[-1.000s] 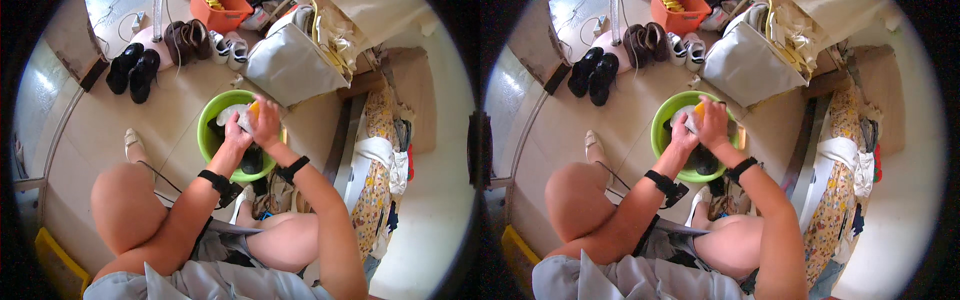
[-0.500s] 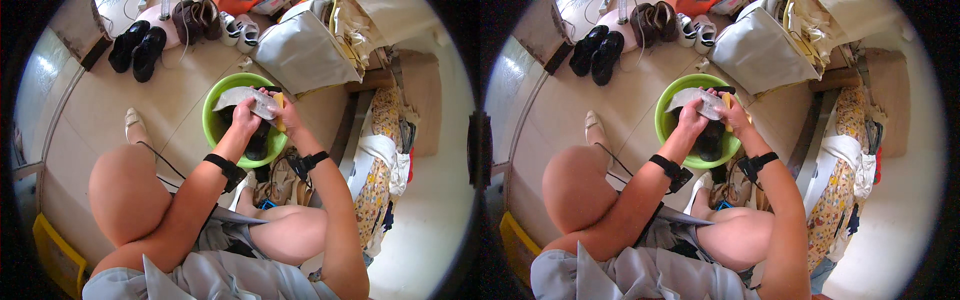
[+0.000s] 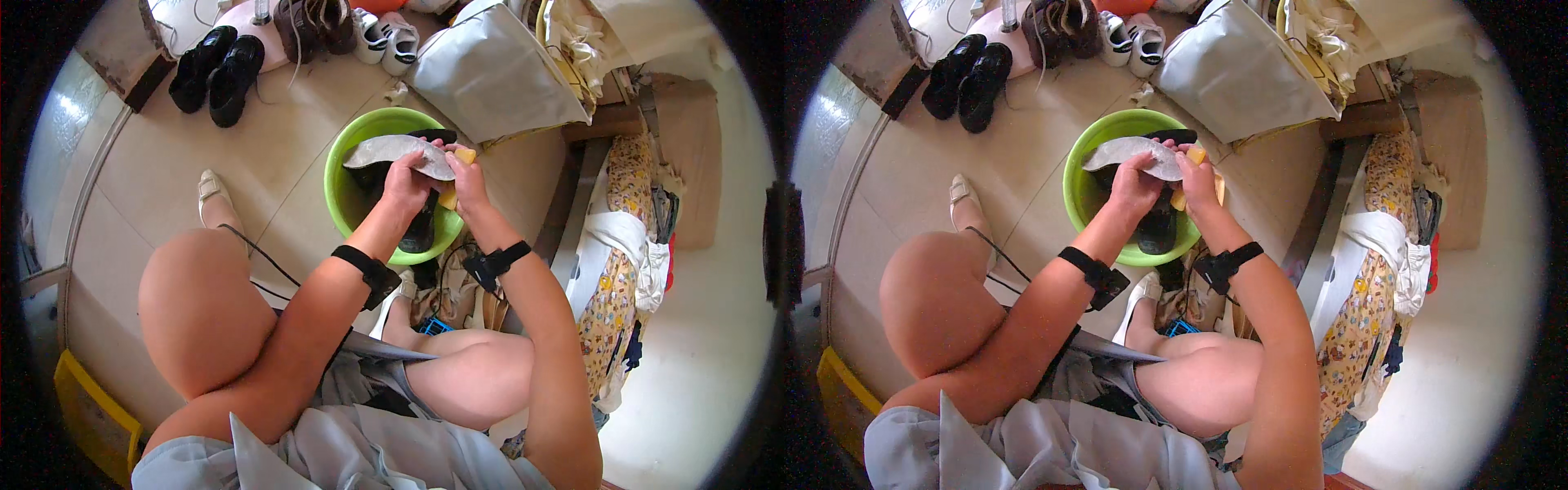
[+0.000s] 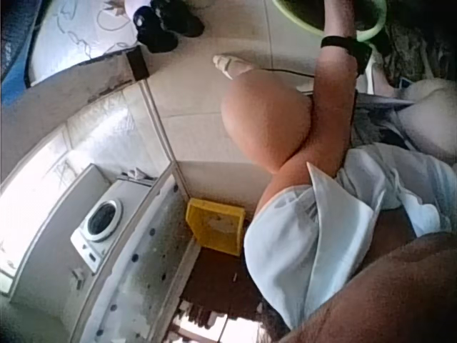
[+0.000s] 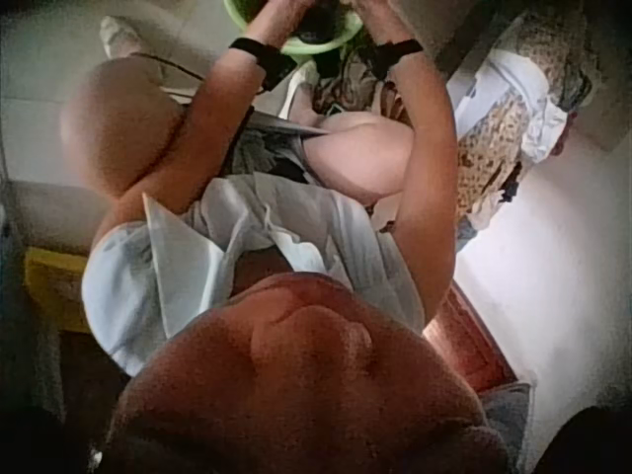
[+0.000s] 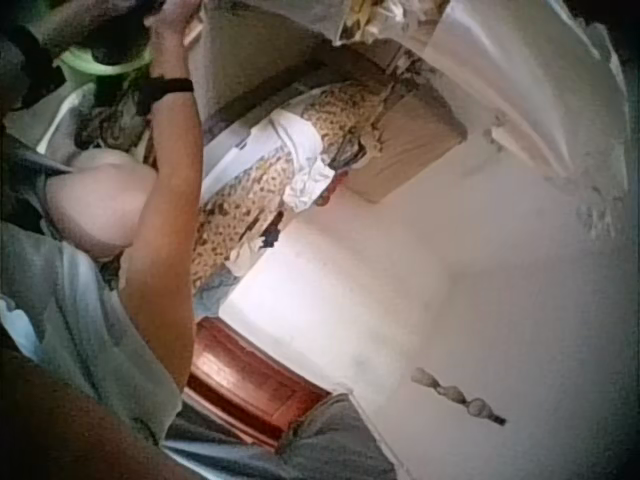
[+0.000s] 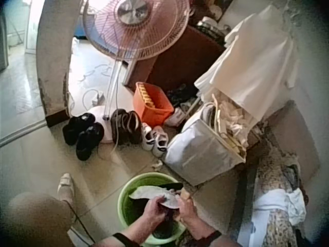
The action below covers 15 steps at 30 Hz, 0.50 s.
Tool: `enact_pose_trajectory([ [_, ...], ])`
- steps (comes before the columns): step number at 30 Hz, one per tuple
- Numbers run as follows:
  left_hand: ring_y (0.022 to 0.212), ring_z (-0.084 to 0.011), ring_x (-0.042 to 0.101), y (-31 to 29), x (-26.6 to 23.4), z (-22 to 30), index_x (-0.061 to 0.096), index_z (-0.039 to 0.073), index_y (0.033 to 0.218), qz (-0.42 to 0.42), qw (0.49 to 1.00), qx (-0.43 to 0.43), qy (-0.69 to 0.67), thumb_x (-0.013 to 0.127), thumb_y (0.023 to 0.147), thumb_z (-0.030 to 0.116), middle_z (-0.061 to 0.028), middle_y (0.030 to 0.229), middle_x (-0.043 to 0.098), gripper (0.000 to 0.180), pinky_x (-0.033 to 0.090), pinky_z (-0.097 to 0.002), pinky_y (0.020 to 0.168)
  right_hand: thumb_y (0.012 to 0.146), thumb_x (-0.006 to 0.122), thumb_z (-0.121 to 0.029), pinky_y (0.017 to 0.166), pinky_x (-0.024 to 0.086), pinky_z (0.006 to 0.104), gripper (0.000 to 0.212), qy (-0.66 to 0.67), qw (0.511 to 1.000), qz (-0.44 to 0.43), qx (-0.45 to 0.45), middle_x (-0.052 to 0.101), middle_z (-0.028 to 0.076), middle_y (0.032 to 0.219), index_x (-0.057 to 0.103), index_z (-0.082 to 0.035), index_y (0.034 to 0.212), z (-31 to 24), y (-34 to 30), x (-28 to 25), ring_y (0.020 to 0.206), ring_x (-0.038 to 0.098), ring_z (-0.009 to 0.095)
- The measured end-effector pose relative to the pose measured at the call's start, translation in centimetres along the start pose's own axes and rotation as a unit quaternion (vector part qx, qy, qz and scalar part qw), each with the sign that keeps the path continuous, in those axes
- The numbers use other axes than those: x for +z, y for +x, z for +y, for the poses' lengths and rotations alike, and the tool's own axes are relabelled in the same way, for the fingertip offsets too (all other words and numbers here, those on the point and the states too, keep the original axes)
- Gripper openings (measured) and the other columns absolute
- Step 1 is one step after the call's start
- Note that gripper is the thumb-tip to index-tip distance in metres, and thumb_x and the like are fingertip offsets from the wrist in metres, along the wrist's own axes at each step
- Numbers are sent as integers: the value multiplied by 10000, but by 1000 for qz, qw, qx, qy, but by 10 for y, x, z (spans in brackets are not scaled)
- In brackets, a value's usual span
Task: The person is cleaning shoe insoles and shoes using a brush and a sponge in a green bucket filled with soapy water.
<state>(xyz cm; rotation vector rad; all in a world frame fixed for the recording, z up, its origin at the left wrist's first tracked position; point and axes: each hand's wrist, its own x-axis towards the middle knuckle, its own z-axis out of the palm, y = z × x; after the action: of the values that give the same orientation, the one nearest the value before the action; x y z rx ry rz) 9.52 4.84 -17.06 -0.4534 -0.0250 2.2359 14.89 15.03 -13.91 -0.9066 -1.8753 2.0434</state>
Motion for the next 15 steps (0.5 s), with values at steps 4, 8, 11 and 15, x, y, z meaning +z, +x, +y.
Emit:
enact_pose_trajectory([
  [4,972,-283,543,-7,9,-5,457,66,1152,10,1000,7,10,423,893,176,-118,993,563,284,428,-421,912,892,552,-207,651,467,234,192,13,1000,15,13,576,32,899,526,-78,1032,3,-7,10,791,565,108],
  [8,793,-229,522,-5,4,4,478,62,1157,1,1000,-11,0,366,933,256,-82,868,531,317,457,-432,836,909,534,-222,547,420,200,160,-27,998,47,24,523,13,762,508,-89,992,-25,9,-2,644,510,74],
  [11,839,-245,545,-10,8,-2,473,62,1195,-2,999,-42,19,362,938,282,-88,907,552,357,456,-424,848,916,518,-215,525,391,180,168,52,993,37,-101,451,1,705,479,-102,1034,-59,2,7,577,443,58],
  [15,909,-232,572,-6,7,-18,498,95,1159,-53,998,-44,-8,347,945,308,-81,985,576,338,464,-388,844,885,534,-199,617,454,307,283,-189,936,-38,-296,555,67,866,445,-92,1132,-29,-4,37,678,544,192],
])
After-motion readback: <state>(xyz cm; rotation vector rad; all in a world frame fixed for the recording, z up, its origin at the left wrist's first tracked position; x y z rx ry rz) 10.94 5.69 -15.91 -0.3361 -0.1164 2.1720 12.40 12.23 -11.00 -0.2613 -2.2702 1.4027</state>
